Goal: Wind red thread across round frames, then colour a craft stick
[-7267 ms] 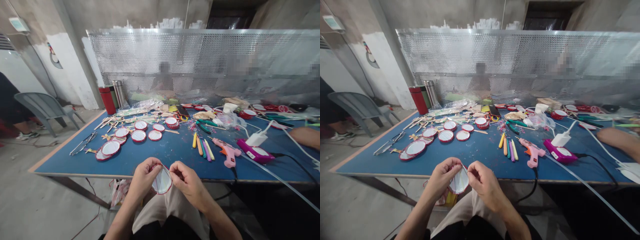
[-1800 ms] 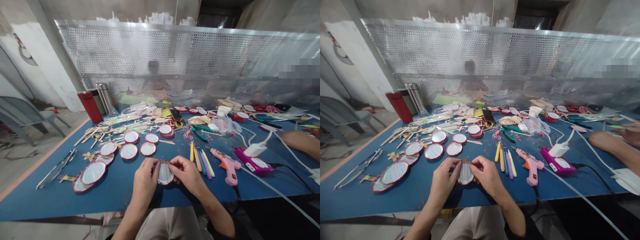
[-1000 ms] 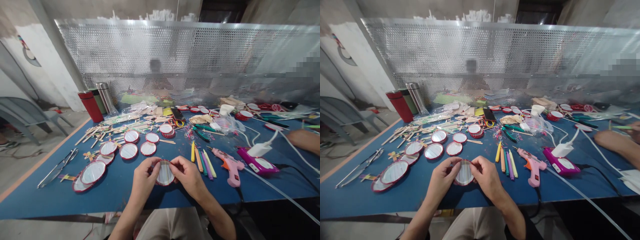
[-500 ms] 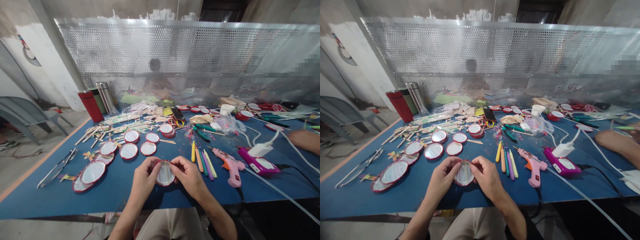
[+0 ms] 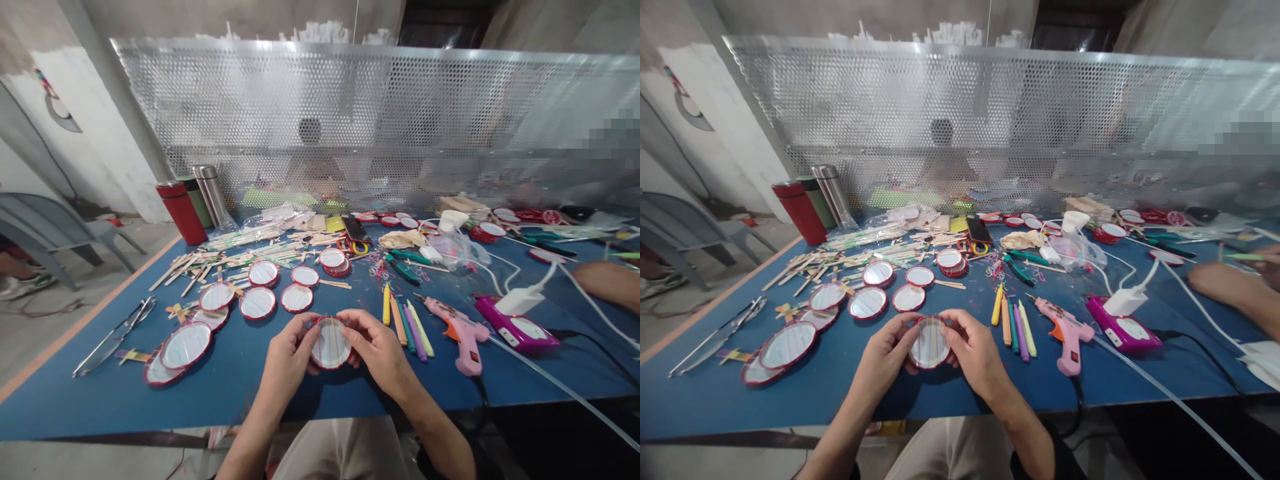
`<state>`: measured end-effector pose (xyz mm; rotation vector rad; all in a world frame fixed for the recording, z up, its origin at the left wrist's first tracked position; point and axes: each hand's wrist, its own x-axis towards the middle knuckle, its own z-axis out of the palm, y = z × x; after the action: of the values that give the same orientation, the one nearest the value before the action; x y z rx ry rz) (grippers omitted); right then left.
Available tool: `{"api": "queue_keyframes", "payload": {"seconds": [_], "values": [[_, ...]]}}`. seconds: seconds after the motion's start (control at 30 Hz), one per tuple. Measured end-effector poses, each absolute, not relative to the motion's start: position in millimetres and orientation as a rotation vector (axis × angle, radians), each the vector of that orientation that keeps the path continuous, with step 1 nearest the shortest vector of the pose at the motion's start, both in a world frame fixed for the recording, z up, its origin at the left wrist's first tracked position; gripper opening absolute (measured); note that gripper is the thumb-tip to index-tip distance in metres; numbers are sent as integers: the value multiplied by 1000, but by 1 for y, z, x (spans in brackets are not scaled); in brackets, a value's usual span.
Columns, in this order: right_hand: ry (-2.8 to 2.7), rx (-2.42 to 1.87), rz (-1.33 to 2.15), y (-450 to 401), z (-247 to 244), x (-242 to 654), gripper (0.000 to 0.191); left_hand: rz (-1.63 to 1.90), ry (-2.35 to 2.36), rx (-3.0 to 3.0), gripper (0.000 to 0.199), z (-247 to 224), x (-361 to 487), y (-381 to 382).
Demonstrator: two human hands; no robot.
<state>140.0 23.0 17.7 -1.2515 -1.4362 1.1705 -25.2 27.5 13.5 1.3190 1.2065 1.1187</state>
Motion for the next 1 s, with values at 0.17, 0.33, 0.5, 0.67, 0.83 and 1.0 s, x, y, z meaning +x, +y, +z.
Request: {"api": "queue_keyframes", "payload": {"seconds": [0.17, 0.33, 0.5, 0.67, 0.83, 1.0], "values": [[-1426, -1221, 1234, 22, 17, 139, 27, 1125, 1200, 1324, 28, 13, -27, 27], [-1400, -1235, 1248, 23, 18, 138, 28, 1082, 1202, 1339, 30, 10, -27, 27], [-1412, -1273, 1264, 33, 18, 141, 30, 1402, 1290, 1340, 34, 5, -32, 31], [-1534, -1523, 1159, 45, 26, 149, 19, 1697, 1292, 1190, 29, 6, -41, 31], [-1616, -1586, 1055, 56, 46, 156, 6, 1649, 1154, 993, 32, 9, -41, 28], [-1552, -1590, 1040, 92, 66, 153, 4, 1610, 1073, 1065, 31, 9, -38, 26]]}}
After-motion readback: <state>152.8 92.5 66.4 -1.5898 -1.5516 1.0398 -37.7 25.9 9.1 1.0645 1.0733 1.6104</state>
